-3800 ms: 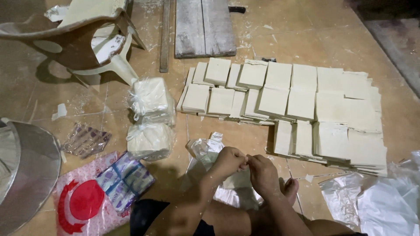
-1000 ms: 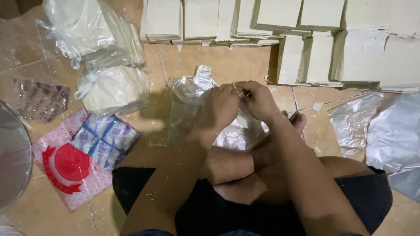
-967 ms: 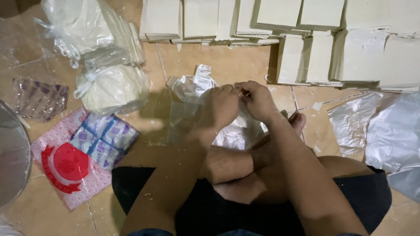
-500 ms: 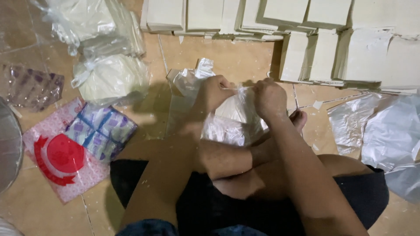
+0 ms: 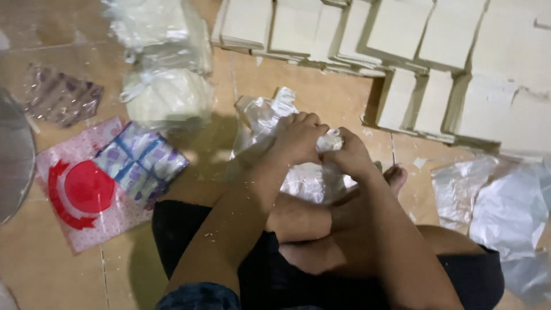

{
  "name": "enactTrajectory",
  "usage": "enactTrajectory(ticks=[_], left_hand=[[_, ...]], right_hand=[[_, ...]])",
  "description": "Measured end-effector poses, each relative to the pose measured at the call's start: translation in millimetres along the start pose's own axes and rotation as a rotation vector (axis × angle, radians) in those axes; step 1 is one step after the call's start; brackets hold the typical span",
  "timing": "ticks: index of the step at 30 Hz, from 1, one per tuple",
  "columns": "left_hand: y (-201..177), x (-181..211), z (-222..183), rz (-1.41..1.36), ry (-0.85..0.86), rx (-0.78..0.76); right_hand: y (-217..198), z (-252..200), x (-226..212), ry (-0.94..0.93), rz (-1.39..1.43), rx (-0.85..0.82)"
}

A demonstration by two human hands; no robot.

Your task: The person packages rectangular food blocks into plastic bags by hand while sitting on the floor.

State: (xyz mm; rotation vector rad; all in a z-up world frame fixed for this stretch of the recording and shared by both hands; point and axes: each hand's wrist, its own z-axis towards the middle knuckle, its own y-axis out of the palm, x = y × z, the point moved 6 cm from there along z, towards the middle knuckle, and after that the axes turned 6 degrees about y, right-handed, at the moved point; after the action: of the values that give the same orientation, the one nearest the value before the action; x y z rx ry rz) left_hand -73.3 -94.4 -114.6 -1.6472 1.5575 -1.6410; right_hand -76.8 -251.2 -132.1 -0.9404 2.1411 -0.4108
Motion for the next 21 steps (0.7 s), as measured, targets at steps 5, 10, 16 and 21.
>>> enactTrajectory(ticks=[5, 10, 16, 21], left_hand=[[-65.9, 20.6, -31.7, -0.514, 0.211, 0.237], [-94.1, 9.4, -63.2, -1.070, 0.037, 0.464], [-99.8, -38.4, -126.2, -1.416, -0.236, 0.822], [-118.5, -92.3, -220.0, -1.430, -0.450, 0.904]], right_hand=[[-42.9, -47.5, -52.8, -0.391, 0.550, -0.091], [-27.4, -77.7, -90.6, -0.443, 0.983, -0.155], [40.4, -140.1, -165.8, -0.435, 0.926, -0.239], [87.5, -150.4, -211.3, -0.411, 0.811, -0.344]])
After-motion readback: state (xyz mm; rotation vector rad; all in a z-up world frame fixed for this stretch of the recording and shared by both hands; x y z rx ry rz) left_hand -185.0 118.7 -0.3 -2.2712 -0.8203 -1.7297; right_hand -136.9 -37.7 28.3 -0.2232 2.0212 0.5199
